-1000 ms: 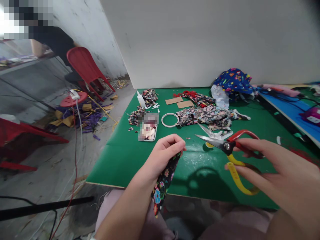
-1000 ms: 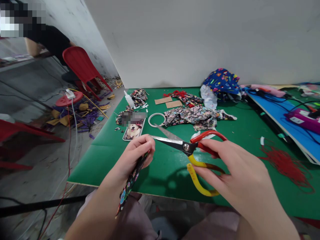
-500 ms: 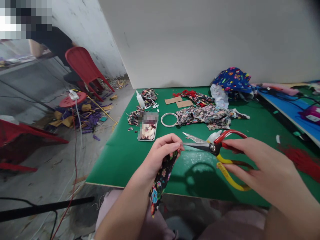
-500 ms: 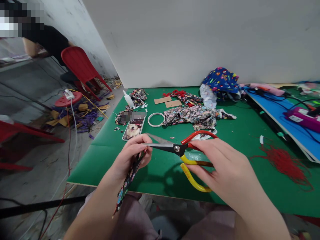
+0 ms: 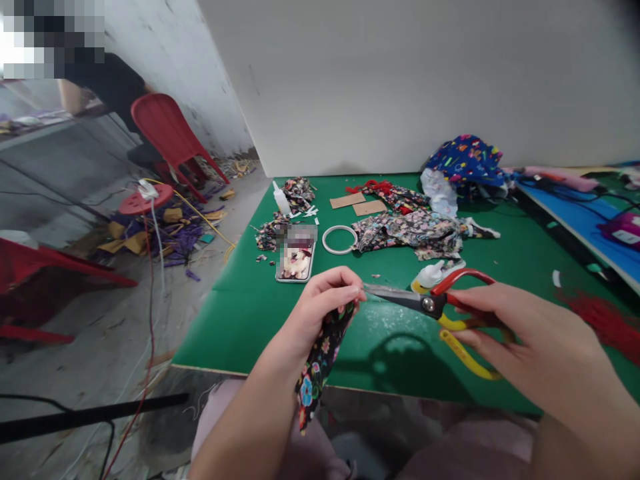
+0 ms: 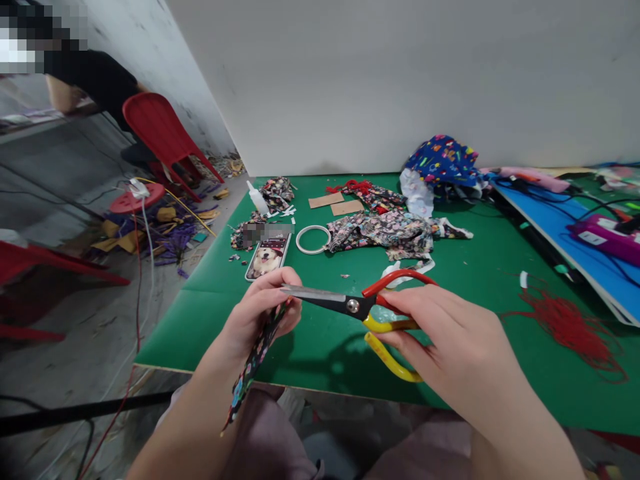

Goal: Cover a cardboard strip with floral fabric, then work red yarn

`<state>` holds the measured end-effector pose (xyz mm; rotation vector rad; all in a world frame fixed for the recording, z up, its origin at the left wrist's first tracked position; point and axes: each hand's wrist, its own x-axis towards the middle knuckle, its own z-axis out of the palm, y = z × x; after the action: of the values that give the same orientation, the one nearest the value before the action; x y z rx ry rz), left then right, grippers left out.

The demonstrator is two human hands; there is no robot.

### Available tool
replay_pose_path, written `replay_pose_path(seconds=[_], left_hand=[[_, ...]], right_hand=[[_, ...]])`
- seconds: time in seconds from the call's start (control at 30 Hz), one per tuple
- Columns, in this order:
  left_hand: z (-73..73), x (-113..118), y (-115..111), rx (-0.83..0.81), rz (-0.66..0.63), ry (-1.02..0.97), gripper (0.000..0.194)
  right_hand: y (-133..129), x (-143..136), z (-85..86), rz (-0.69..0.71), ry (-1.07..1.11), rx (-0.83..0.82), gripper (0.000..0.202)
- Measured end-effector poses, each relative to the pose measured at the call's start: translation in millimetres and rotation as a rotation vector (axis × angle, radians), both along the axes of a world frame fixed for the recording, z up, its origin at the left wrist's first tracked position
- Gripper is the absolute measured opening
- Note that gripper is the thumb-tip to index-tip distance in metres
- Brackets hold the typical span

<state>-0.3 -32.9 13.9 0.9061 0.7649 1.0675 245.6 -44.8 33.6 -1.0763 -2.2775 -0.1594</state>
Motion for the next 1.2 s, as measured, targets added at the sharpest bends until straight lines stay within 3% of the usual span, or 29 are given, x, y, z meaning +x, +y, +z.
replay_pose_path(seconds=[0.3,0.5,0.67,0.8,0.97,1.2], left_hand=[[1.4,2,0,-0.019,0.002,-0.069,0.014],[-2.0,5,7,-0.059,0.122,-0.094,0.016],[-5.7,6,9,-0.065,0.131,-0.078,0.017],[-5.9,6,10,-0.075,0.117,-0.061,0.018],[-5.5,5,9,-0.078,0.137,-0.068,0.016],[-4.8,5,6,-0.078,0.146,-0.096,0.012]], right_hand=[[-3,0,0.5,-0.142,0.04,-0.074,0.034],[-3,-3,0.0,-0.14,0.073,-0.219,0.047],[-4,-8,1.1,-0.148,0.055,-0.287,0.064],[-1,-9,-0.9,-0.132,0.027,-0.252,0.057],[4,-10,-6.9,-0.074,-0.035,-0.167,0.032],[3,-10,-10.6,-0.072,-0.035,-0.079,0.026]])
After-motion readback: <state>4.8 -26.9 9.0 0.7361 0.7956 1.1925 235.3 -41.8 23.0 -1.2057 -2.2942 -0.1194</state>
